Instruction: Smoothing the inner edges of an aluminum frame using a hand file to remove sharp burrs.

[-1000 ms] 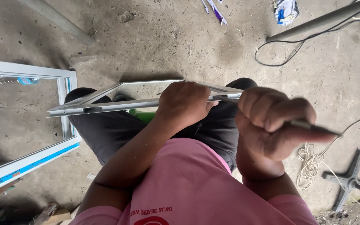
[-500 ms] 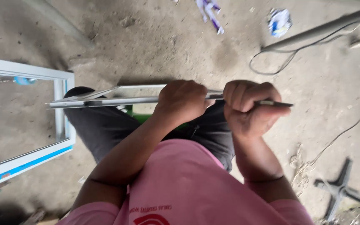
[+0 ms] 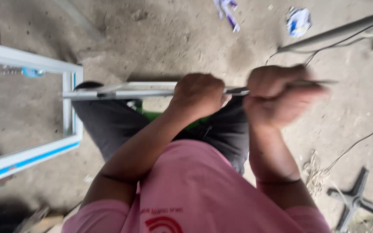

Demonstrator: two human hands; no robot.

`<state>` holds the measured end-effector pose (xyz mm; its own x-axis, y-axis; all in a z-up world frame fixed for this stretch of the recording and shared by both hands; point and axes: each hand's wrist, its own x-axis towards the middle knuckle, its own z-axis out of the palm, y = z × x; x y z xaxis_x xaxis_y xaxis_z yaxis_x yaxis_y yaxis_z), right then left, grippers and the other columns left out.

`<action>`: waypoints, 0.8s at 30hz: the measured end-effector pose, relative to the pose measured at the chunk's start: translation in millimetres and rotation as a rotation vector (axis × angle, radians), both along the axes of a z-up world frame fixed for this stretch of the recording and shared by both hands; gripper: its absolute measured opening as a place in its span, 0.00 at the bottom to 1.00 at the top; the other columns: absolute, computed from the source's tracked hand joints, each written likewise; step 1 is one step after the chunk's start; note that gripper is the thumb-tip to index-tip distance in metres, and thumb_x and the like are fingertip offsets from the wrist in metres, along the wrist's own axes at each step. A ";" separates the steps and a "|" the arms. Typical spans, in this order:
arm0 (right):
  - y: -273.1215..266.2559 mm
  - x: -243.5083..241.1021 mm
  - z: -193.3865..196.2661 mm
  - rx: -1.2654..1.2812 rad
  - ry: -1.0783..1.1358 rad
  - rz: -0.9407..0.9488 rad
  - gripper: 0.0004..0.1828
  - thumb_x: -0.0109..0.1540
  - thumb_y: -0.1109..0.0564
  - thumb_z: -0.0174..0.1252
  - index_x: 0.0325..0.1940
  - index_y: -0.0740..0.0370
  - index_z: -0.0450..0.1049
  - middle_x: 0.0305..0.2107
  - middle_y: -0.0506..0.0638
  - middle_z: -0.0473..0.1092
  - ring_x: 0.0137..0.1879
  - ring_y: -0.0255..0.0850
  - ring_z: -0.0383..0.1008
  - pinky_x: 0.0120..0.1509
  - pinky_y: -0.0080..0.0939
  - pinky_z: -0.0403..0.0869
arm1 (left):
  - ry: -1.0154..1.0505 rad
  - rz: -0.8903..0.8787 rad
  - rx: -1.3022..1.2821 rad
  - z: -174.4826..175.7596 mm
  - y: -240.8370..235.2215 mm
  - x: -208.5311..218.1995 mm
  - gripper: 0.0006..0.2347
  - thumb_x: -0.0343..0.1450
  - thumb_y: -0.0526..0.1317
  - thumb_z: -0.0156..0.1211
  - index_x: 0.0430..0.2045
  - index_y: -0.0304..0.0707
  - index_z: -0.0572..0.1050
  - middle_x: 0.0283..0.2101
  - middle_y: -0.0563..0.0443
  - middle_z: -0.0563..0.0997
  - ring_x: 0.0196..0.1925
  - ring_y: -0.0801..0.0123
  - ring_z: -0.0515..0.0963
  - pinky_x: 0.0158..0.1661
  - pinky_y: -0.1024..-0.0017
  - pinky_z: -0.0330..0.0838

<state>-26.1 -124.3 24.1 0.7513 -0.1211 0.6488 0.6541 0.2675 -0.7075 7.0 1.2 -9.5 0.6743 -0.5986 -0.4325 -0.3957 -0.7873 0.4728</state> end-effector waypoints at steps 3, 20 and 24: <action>3.5 4.5 1.1 0.005 0.170 -0.090 0.30 0.71 0.34 0.38 0.24 0.56 0.52 0.11 0.46 0.43 0.15 0.35 0.40 0.22 0.39 0.43 | 0.068 -0.006 0.055 5.4 -2.5 5.1 0.17 0.77 0.55 0.51 0.40 0.43 0.80 0.41 0.44 0.84 0.46 0.46 0.83 0.42 0.54 0.77; 7.9 -17.3 -21.3 0.009 0.066 -0.398 0.31 0.72 0.38 0.32 0.22 0.60 0.56 0.08 0.50 0.51 0.12 0.40 0.53 0.19 0.40 0.58 | 0.086 -0.018 -0.095 17.8 6.6 0.9 0.17 0.73 0.45 0.52 0.44 0.30 0.81 0.41 0.32 0.85 0.49 0.38 0.84 0.47 0.45 0.78; -3.6 -3.9 -32.4 0.061 0.069 -0.309 0.31 0.71 0.35 0.31 0.24 0.58 0.56 0.08 0.47 0.50 0.12 0.38 0.50 0.20 0.35 0.57 | 0.027 -0.013 -0.118 14.8 6.1 4.0 0.15 0.73 0.45 0.55 0.43 0.32 0.82 0.38 0.35 0.85 0.45 0.42 0.85 0.46 0.48 0.79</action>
<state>-29.9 -127.9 -8.2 0.7149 -0.3870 0.5824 0.6622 0.1072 -0.7417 11.1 7.4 5.2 0.6553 -0.6549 -0.3764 -0.3917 -0.7206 0.5721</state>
